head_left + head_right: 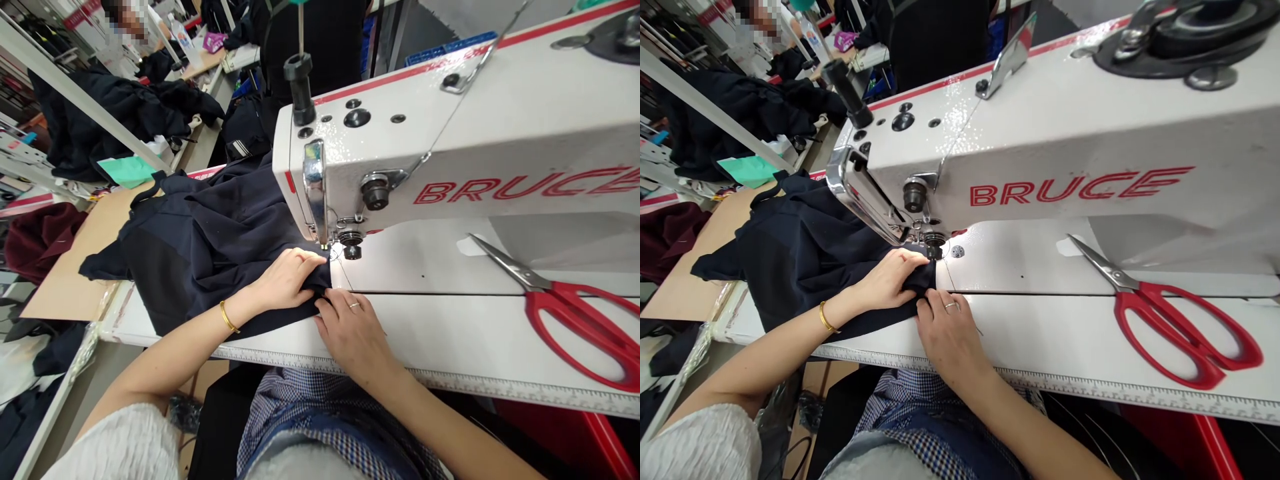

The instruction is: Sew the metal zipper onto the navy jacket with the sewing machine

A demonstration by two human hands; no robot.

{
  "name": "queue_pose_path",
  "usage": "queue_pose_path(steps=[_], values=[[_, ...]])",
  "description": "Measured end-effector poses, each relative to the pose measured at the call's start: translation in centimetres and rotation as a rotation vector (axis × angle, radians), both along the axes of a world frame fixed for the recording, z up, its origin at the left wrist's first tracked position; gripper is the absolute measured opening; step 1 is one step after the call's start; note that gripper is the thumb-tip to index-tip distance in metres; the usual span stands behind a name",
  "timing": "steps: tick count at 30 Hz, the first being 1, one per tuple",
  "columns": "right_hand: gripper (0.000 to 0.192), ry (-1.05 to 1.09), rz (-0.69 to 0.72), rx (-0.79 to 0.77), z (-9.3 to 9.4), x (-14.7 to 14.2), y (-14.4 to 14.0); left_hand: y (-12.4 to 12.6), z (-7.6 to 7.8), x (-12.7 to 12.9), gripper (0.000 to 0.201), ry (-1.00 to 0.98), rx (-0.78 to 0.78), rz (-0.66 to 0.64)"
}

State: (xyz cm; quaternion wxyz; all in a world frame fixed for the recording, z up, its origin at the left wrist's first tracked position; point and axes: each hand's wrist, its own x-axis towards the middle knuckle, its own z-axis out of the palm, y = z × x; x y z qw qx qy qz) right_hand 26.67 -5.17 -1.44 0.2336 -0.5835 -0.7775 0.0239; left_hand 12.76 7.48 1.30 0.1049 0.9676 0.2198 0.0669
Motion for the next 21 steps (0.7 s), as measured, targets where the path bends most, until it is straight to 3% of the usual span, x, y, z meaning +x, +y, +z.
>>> queue_pose_path(steps=[3, 8, 10, 15, 21], values=[[0.022, -0.011, -0.025, 0.023, -0.1, -0.3, -0.2, 0.7, 0.3, 0.5, 0.048, 0.096, 0.087, -0.014], [0.023, -0.026, -0.031, 0.047, -0.3, -0.7, -0.5, 0.8, 0.9, 0.4, 0.033, 0.122, 0.241, -0.282], [0.026, -0.029, -0.029, 0.040, -0.3, -0.8, -0.6, -0.1, 0.8, 0.2, 0.028, 0.091, 0.285, -0.271], [0.029, -0.026, -0.048, 0.009, -0.1, -1.1, -0.8, -2.0, -0.7, -0.1, 0.028, 0.000, 0.342, -0.106], [0.032, -0.027, -0.047, -0.027, -0.2, -1.7, -0.6, 0.0, -1.7, -0.2, 0.028, -0.115, 0.255, -0.204]])
